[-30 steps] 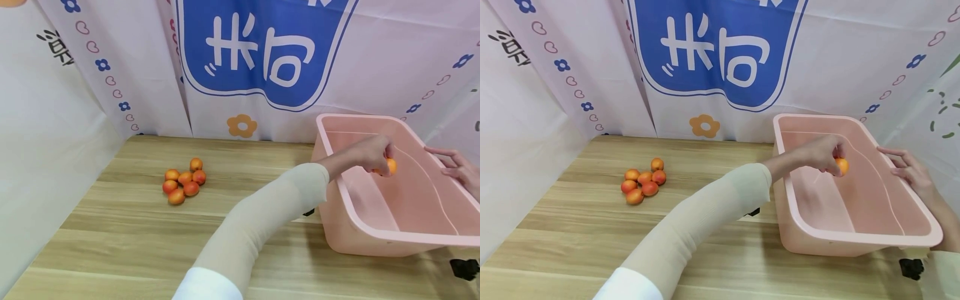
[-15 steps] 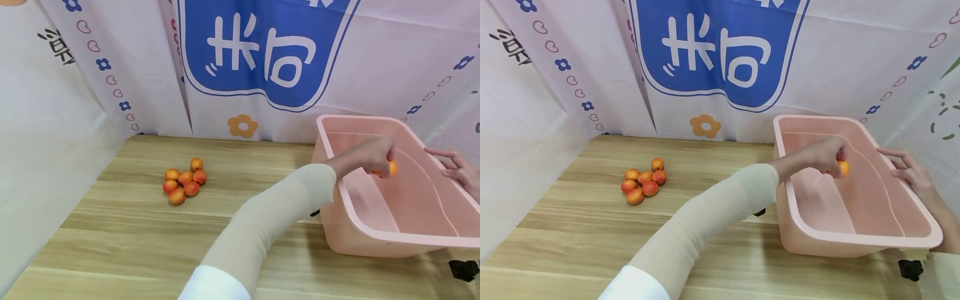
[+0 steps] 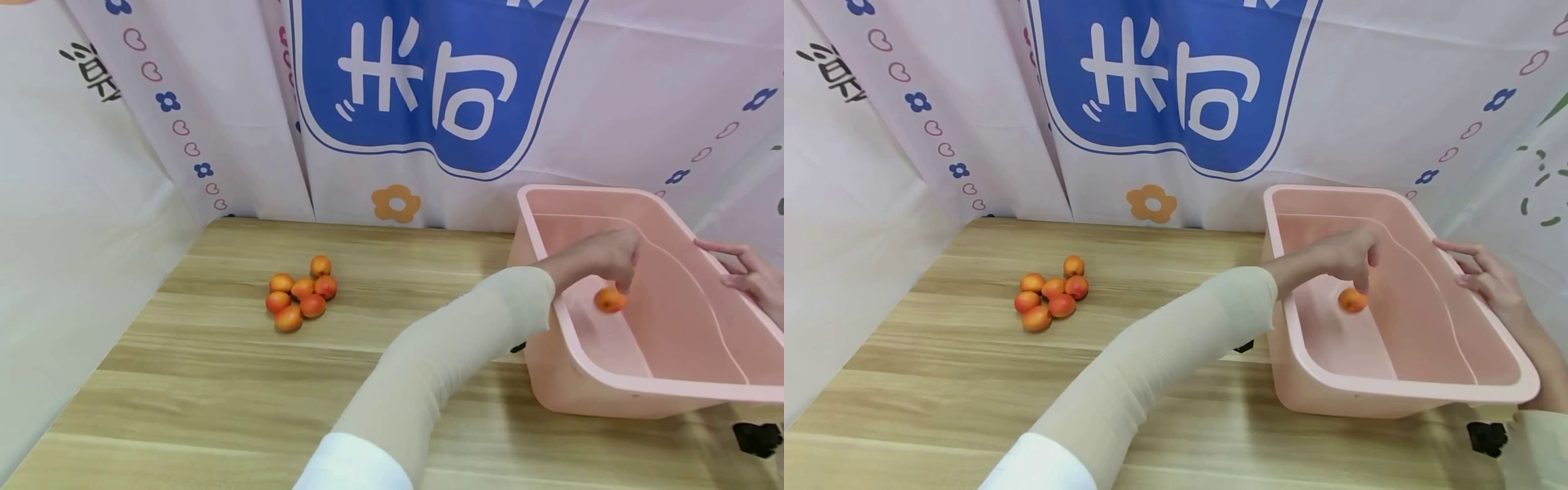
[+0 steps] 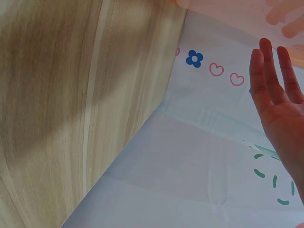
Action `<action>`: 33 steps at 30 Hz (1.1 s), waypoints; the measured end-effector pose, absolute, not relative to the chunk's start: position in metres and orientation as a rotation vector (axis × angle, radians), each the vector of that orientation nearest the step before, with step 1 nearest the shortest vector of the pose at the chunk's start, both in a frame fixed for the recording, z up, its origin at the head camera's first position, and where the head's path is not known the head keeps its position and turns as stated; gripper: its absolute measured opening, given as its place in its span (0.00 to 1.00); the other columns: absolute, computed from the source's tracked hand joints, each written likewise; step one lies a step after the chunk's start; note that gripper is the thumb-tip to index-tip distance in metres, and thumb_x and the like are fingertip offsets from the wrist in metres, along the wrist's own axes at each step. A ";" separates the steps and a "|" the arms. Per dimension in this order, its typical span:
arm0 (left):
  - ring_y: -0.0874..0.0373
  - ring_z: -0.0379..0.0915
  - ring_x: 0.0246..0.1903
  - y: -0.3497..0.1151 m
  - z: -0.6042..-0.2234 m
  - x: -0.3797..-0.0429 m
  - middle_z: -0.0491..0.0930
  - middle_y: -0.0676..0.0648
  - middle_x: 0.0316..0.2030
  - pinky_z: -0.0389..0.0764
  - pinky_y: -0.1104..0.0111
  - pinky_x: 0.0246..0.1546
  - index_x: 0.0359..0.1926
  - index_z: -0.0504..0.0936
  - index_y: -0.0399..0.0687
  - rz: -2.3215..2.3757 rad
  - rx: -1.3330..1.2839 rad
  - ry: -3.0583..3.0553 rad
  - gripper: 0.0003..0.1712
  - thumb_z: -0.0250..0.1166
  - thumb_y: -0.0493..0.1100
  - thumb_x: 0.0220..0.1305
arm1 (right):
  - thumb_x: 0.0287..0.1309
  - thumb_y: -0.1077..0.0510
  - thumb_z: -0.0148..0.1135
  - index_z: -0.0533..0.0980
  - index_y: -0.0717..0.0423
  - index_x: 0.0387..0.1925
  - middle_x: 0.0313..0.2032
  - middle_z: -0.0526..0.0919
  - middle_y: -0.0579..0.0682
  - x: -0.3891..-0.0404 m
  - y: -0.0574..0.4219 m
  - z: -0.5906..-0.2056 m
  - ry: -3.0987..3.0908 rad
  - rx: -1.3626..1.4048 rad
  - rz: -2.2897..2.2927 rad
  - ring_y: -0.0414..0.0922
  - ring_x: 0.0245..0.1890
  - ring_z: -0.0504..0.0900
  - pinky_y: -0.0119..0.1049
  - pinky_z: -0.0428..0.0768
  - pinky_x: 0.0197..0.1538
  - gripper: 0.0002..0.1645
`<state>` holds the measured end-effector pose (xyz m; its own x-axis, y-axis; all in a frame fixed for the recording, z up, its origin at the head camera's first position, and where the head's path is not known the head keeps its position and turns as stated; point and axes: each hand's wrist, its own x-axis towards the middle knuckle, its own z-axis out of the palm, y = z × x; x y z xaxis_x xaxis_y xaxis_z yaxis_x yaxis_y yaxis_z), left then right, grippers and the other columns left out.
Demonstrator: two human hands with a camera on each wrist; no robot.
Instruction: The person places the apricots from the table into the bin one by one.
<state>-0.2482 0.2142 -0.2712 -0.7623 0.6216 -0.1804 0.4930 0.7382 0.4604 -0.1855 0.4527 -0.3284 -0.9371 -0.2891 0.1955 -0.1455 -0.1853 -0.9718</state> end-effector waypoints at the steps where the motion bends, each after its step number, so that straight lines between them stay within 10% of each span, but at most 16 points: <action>1: 0.66 0.67 0.23 0.213 -0.270 -0.248 0.73 0.58 0.24 0.66 0.78 0.19 0.29 0.74 0.52 0.558 0.888 2.617 0.16 0.77 0.39 0.58 | 0.63 0.82 0.24 0.81 0.44 0.60 0.53 0.86 0.34 -0.185 0.452 -0.328 1.932 -0.520 -2.293 0.34 0.45 0.86 0.27 0.86 0.37 0.48; 33: 0.67 0.75 0.48 0.128 -0.228 -0.231 0.80 0.53 0.50 0.74 0.86 0.44 0.55 0.80 0.46 0.913 1.330 2.458 0.17 0.70 0.43 0.69 | 0.61 0.82 0.24 0.80 0.52 0.61 0.55 0.86 0.42 -0.191 0.454 -0.345 1.875 -0.678 -2.403 0.34 0.49 0.84 0.25 0.85 0.41 0.45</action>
<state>-0.2308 0.1278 -0.2277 -0.5746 0.8108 0.1112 0.6869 0.4040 0.6041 -0.1913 0.4540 -0.3449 -0.9054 -0.2756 0.3229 -0.2461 -0.2791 -0.9282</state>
